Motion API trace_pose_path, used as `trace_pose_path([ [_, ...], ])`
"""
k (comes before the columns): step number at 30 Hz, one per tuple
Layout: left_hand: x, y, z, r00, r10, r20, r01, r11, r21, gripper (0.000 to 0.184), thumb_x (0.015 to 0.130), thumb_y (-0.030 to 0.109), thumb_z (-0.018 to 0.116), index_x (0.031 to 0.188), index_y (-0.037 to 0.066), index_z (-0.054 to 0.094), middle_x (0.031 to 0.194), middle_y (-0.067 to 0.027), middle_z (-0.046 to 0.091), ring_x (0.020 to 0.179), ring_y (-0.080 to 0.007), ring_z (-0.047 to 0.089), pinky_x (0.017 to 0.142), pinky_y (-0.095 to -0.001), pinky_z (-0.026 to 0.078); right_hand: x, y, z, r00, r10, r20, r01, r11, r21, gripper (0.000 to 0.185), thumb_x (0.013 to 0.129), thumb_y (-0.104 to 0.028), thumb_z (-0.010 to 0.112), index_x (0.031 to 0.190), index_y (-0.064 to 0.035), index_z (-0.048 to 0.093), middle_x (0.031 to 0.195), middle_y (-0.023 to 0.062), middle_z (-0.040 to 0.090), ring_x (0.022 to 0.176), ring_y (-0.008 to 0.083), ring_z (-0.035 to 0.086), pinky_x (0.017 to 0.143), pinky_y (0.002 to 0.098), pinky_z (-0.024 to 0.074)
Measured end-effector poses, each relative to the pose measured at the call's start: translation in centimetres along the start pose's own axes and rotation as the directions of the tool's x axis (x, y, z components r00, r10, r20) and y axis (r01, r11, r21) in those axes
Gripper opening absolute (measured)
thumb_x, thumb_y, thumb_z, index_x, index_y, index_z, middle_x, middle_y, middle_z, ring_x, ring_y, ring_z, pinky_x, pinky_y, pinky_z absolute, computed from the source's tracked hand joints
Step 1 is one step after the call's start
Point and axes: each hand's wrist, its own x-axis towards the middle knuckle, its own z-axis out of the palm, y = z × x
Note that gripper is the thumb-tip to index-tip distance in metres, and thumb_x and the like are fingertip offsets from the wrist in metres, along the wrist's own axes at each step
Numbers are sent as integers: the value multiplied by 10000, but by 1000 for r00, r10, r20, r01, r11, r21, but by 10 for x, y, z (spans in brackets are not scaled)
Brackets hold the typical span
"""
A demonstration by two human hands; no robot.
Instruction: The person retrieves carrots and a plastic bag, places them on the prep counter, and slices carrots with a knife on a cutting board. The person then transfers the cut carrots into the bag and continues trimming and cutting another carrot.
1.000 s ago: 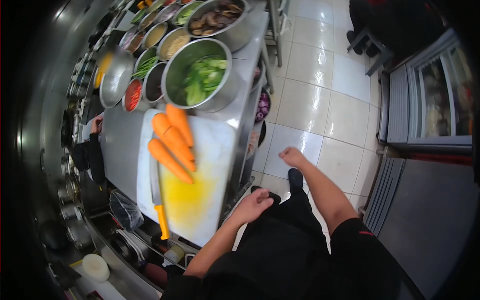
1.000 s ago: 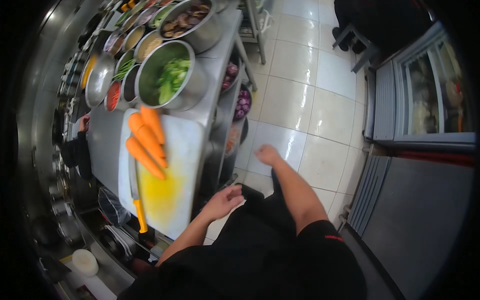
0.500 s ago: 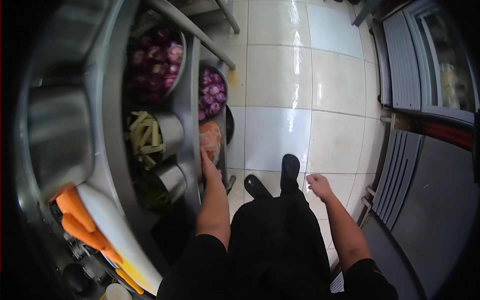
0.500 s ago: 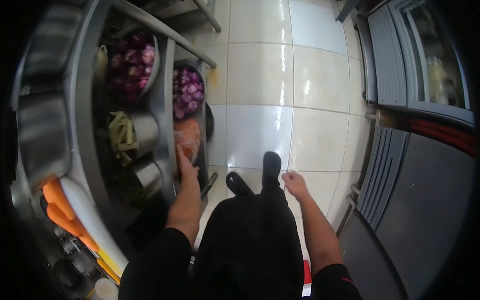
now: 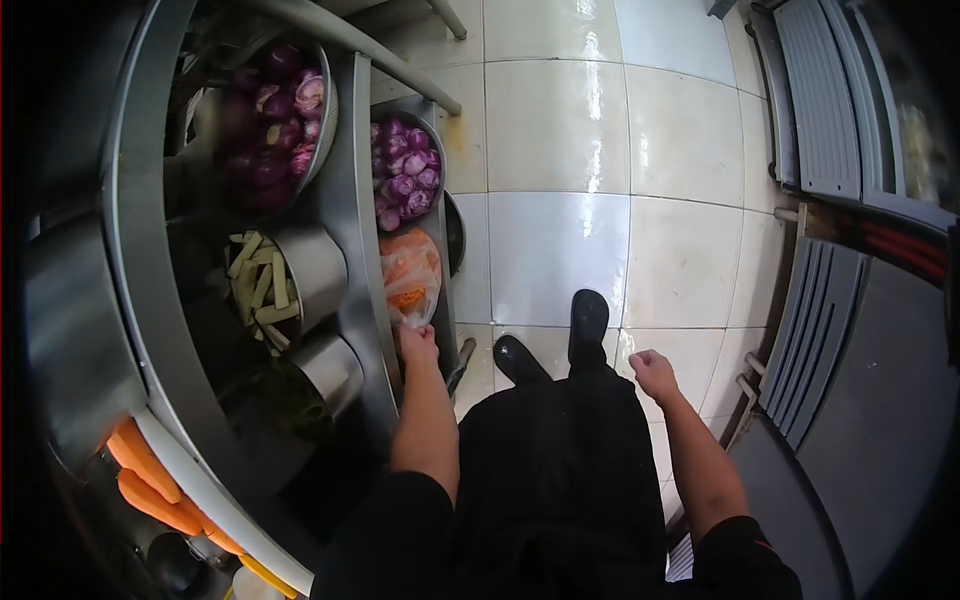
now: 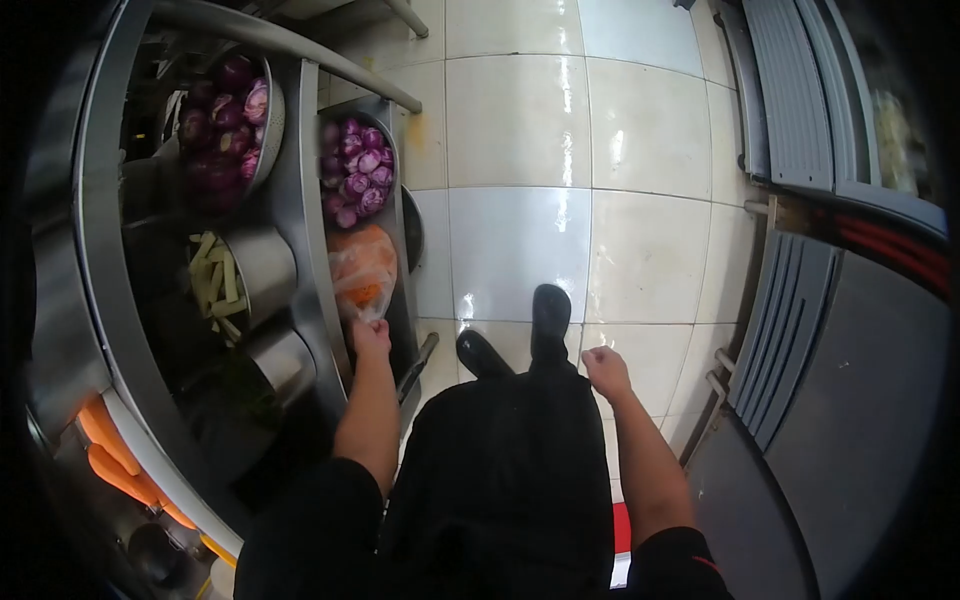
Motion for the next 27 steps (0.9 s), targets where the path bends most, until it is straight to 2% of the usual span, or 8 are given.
trace_pose_path([
  [4,-70,11,-2,997,-36,-63,44,990,134,407,1015,553,577,1161,173,573,876,-3,565,611,-129,462,625,-275,494,-13,-108,43,924,-374,85,383,894,-231,414,898,-334,717,1148,-5,707,1185,223,674,1138,391,635,985,461,515],
  [7,-84,-2,-4,1000,15,-23,-10,976,217,389,960,411,733,1128,124,532,891,-56,560,609,-162,522,540,-337,523,-19,-216,108,725,-663,185,687,715,-129,514,888,-317,740,1278,-2,628,1264,215,592,1197,418,587,1027,470,500],
  [10,-98,-16,-8,999,-3,52,-11,962,273,289,990,285,698,1144,123,513,903,-58,559,606,-190,525,541,-348,530,-38,-336,136,634,-752,181,765,644,-4,825,873,-274,755,1534,-23,330,1502,271,415,1283,448,534,1039,475,492],
  [13,-90,-40,-25,987,-11,158,-32,962,271,269,994,202,647,1203,108,506,1005,-93,583,677,-224,577,567,-376,545,-9,-359,199,212,-975,-59,953,220,-207,930,863,-235,756,1582,-46,197,1460,269,492,1284,450,547,1037,482,489],
  [16,-78,-83,-58,927,-38,373,-48,975,218,288,972,143,591,1232,65,494,989,-98,582,661,-225,591,557,-368,544,-15,-367,200,441,-680,585,894,389,-221,743,869,-237,741,1509,-67,404,1322,242,631,1213,448,608,1000,491,507],
  [20,-163,-72,-56,953,-64,297,-44,938,344,227,974,140,570,1182,59,528,947,-93,610,623,-183,585,549,-334,537,4,-309,214,543,-779,312,839,515,-173,272,934,-305,655,1011,-49,708,959,229,723,997,437,682,858,495,545],
  [22,-201,-61,-55,963,-84,255,-26,917,399,217,977,145,566,1173,58,535,940,-93,620,610,-168,581,545,-325,535,-19,-305,151,693,-707,141,717,697,-24,294,967,-303,605,996,-20,679,934,232,718,995,435,679,855,490,544],
  [27,-275,-24,-75,941,-128,315,-37,883,468,163,992,182,560,1097,59,583,873,-69,630,580,-145,577,525,-287,522,-84,-289,11,671,-732,116,741,660,-122,350,990,-290,533,1190,-52,695,1144,293,681,1101,463,631,964,490,513],
])
